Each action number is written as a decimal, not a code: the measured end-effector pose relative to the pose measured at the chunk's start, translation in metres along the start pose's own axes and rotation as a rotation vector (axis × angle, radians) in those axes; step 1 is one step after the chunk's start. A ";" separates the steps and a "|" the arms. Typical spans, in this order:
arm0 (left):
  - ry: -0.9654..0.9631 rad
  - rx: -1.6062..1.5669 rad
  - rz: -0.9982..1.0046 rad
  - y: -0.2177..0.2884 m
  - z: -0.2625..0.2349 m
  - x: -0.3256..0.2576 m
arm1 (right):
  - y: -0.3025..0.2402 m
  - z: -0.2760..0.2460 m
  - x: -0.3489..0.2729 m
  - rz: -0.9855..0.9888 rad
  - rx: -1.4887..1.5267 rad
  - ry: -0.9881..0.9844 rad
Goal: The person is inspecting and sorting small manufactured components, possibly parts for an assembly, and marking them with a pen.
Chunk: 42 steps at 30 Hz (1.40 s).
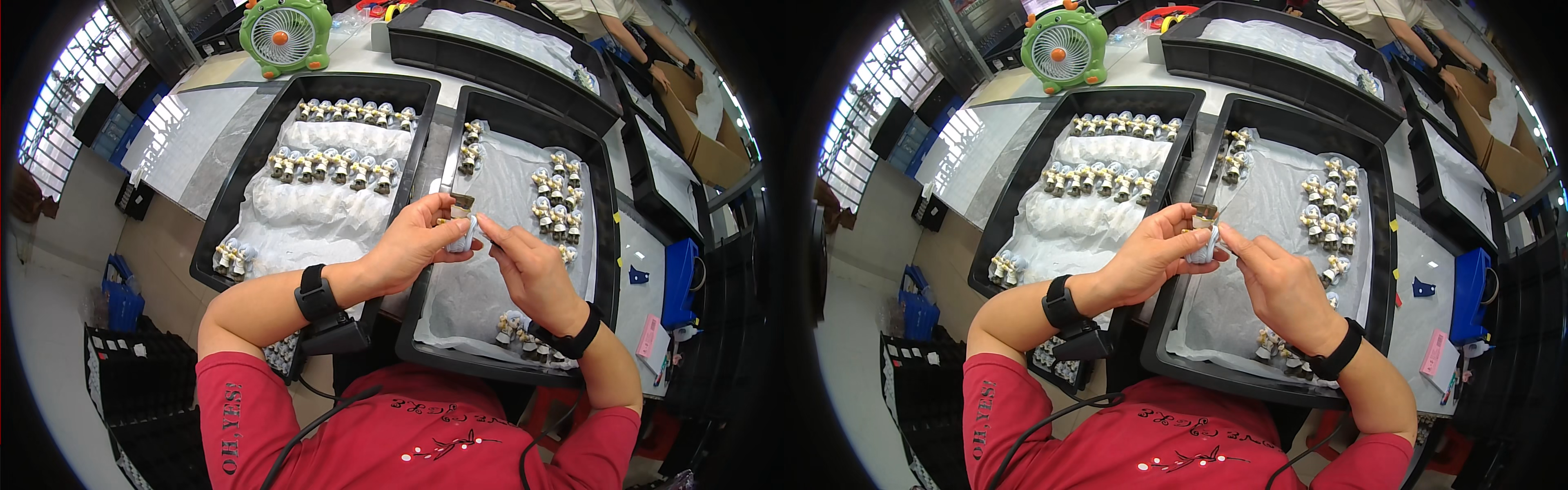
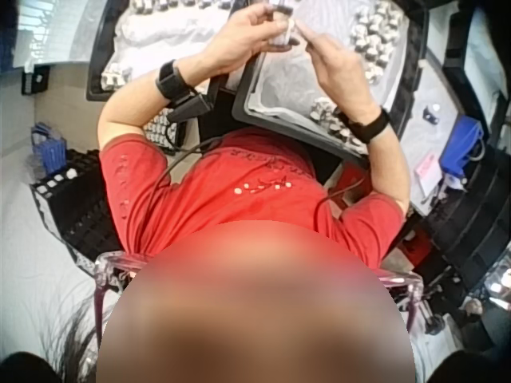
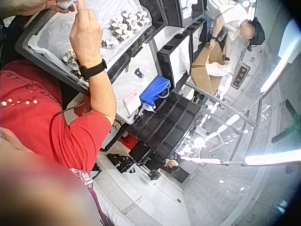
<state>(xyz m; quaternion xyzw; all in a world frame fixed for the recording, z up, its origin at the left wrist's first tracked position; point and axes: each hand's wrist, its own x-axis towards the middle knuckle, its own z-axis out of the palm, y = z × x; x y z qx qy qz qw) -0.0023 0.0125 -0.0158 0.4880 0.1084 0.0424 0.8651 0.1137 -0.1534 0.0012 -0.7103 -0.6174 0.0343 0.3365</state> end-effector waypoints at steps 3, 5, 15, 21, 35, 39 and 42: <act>-0.009 0.001 -0.003 0.001 0.000 0.000 | 0.001 -0.001 0.000 -0.012 -0.008 -0.009; -0.010 0.005 -0.004 0.001 0.000 0.000 | 0.002 -0.001 0.000 -0.008 -0.007 -0.010; -0.016 0.012 -0.025 0.002 -0.001 0.000 | 0.003 -0.002 0.001 -0.008 0.003 -0.024; -0.018 0.013 -0.022 0.001 -0.001 0.000 | 0.003 -0.003 0.000 0.000 0.019 -0.023; -0.019 0.020 -0.023 0.002 -0.002 0.000 | 0.002 -0.004 0.002 0.007 0.053 -0.039; -0.014 0.012 -0.022 0.001 -0.002 0.001 | 0.002 -0.004 0.001 0.006 0.045 -0.033; -0.014 0.009 -0.020 0.001 -0.001 0.001 | 0.002 -0.004 0.000 0.016 0.039 -0.041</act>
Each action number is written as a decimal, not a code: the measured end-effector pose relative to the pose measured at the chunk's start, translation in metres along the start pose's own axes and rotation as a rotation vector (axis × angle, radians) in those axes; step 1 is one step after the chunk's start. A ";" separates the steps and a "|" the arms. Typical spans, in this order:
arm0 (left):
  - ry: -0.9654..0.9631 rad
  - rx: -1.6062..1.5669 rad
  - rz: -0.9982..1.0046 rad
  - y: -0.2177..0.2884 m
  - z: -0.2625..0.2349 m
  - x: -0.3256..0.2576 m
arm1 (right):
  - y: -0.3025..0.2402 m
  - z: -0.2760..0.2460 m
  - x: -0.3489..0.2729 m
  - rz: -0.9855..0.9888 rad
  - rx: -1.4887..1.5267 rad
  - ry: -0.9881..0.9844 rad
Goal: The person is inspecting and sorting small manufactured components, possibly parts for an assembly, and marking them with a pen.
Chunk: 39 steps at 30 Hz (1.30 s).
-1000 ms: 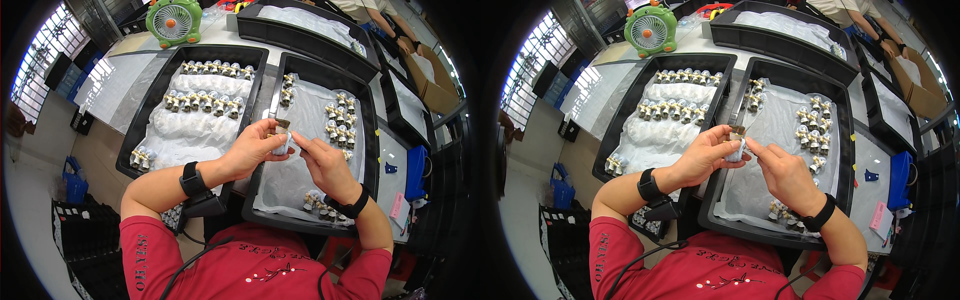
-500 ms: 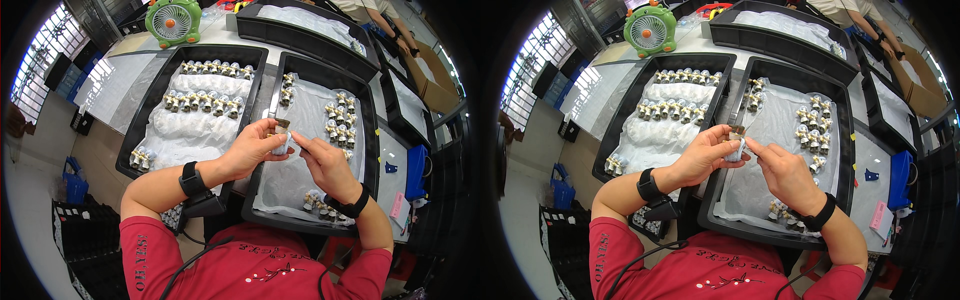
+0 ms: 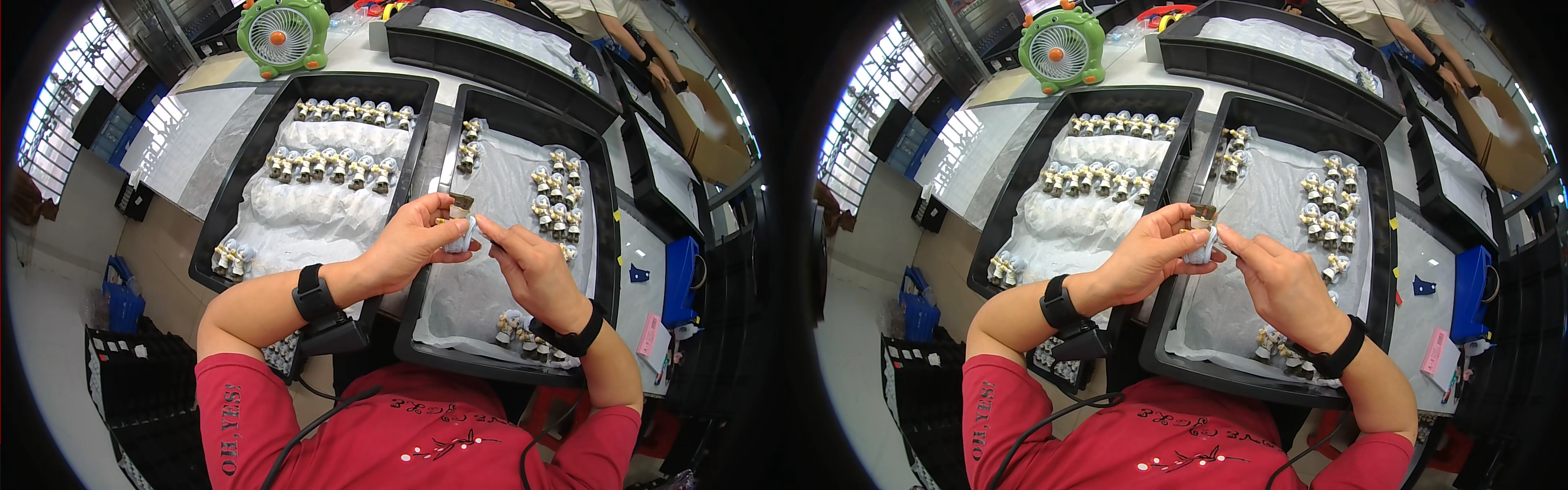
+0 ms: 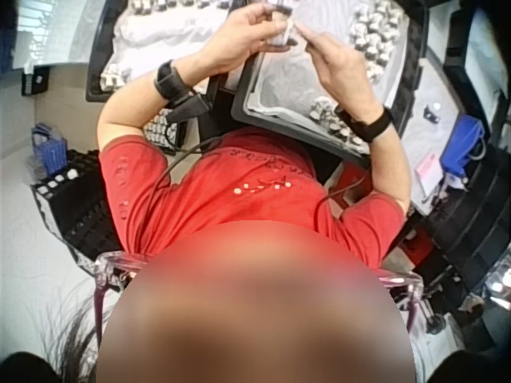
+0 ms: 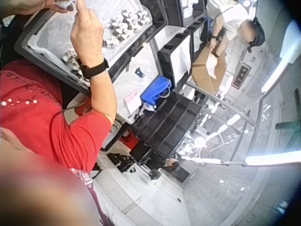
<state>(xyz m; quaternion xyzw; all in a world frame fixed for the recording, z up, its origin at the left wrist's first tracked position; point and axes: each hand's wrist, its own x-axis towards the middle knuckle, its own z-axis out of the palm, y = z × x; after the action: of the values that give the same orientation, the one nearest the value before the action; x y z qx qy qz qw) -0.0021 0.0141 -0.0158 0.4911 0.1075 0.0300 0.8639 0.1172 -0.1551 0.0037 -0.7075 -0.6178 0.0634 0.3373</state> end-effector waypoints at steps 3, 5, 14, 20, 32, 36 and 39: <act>0.005 0.005 0.003 0.001 0.001 -0.001 | 0.000 0.000 0.000 -0.003 0.011 -0.004; 0.013 0.009 0.002 0.002 0.001 -0.002 | -0.001 0.001 0.001 -0.002 0.008 -0.002; -0.010 0.016 -0.010 0.001 0.002 0.001 | 0.003 -0.001 0.000 0.033 0.166 0.023; 0.101 0.150 -0.018 0.007 0.005 -0.002 | 0.045 0.015 0.001 0.227 0.150 0.037; 0.106 0.153 0.015 0.004 0.007 0.000 | 0.026 -0.114 -0.019 0.268 0.148 0.125; 0.078 0.168 0.017 0.008 0.009 -0.004 | 0.087 -0.158 -0.062 0.481 0.178 0.287; 0.050 0.187 -0.008 0.006 0.014 0.002 | 0.185 -0.128 -0.130 0.618 -0.289 0.263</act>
<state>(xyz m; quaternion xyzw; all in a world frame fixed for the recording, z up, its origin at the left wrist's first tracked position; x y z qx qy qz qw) 0.0035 0.0059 -0.0040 0.5683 0.1333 0.0285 0.8114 0.3061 -0.3269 -0.0440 -0.9033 -0.3286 -0.0171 0.2754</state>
